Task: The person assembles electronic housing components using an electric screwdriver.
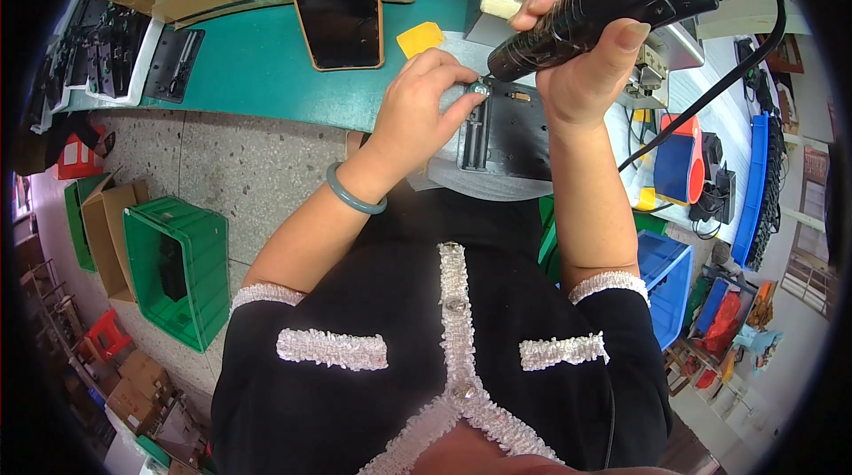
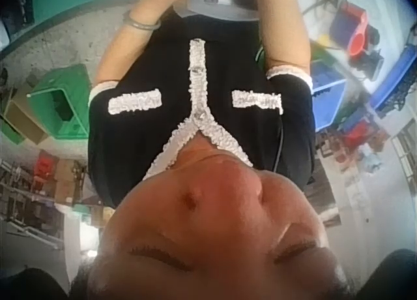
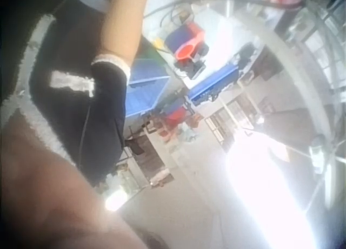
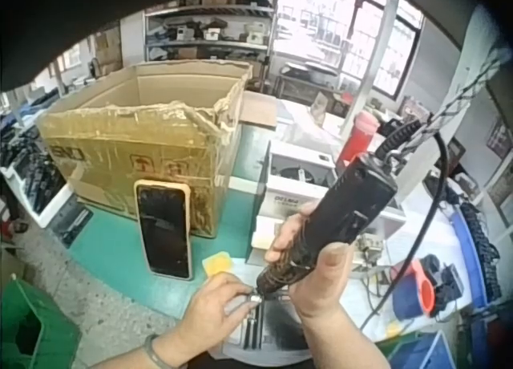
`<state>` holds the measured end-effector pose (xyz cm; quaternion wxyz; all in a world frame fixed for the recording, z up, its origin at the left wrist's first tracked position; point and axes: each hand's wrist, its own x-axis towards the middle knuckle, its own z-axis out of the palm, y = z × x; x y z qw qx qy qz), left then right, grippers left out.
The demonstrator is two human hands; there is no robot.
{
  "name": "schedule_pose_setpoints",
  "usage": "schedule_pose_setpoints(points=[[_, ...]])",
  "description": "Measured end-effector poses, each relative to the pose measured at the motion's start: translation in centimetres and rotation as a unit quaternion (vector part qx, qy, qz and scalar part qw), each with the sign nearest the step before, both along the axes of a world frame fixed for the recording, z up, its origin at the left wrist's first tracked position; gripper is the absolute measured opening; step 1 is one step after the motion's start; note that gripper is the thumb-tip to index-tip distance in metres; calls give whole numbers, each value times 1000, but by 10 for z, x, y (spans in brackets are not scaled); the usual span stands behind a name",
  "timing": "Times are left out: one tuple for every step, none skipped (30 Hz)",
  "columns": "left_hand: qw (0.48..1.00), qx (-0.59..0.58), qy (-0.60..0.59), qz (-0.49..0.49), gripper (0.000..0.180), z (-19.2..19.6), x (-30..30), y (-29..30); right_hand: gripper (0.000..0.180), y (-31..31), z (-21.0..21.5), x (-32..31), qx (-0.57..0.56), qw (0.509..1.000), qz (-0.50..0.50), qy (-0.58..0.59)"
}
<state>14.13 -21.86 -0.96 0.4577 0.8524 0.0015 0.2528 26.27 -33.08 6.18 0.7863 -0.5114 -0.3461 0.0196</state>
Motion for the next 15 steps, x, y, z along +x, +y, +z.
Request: schedule_pose_setpoints(points=[[1000, 0, 0, 1, 19, 0, 0, 0, 78, 0, 0, -1, -1, 1000, 5, 2], [1000, -3, 4, 1, 19, 1, 0, 0, 78, 0, 0, -1, -1, 1000, 5, 2], [1000, -6, 8, 1, 19, 1, -1, 0, 78, 1, 0, -2, 3, 1000, 9, 4], [1000, -6, 8, 1, 19, 1, -1, 0, 79, 1, 0, -2, 6, 1000, 12, 6], [1000, -3, 1, 2, 18, 0, -1, 0, 79, 1, 0, -3, 6, 1000, 12, 6], [1000, 0, -6, 3, 18, 0, -1, 0, 79, 1, 1, -4, 3, 1000, 11, 2], [1000, 0, -6, 3, 18, 0, -1, -1, 79, 0, 1, -4, 0, 1000, 10, -2], [1000, -3, -1, 2, 18, 0, -2, -1, 79, 0, 1, -5, 0, 1000, 10, -2], [1000, -7, 4, 1, 19, 0, -2, -1, 79, 0, 1, -5, 0, 1000, 6, -2], [1000, -7, 3, 1, 19, 1, -2, -2, 80, -1, 2, -6, 0, 1000, 2, -1], [1000, -7, 0, 5, 19, 1, -3, -3, 80, -1, 2, -6, 0, 1000, 2, -1], [1000, -6, -3, 9, 20, 1, -3, -3, 79, -2, 3, -6, 3, 1000, -1, -2], [1000, -6, -2, 9, 20, 1, -4, -4, 79, -3, 4, -6, 6, 1000, -3, -3], [1000, -17, 4, 7, 20, 0, -4, -5, 79, -3, 4, -5, 5, 1000, -3, -2], [1000, -28, 9, 4, 21, 0, -3, -5, 78, -4, 4, -4, 6, 1000, -4, -1]])
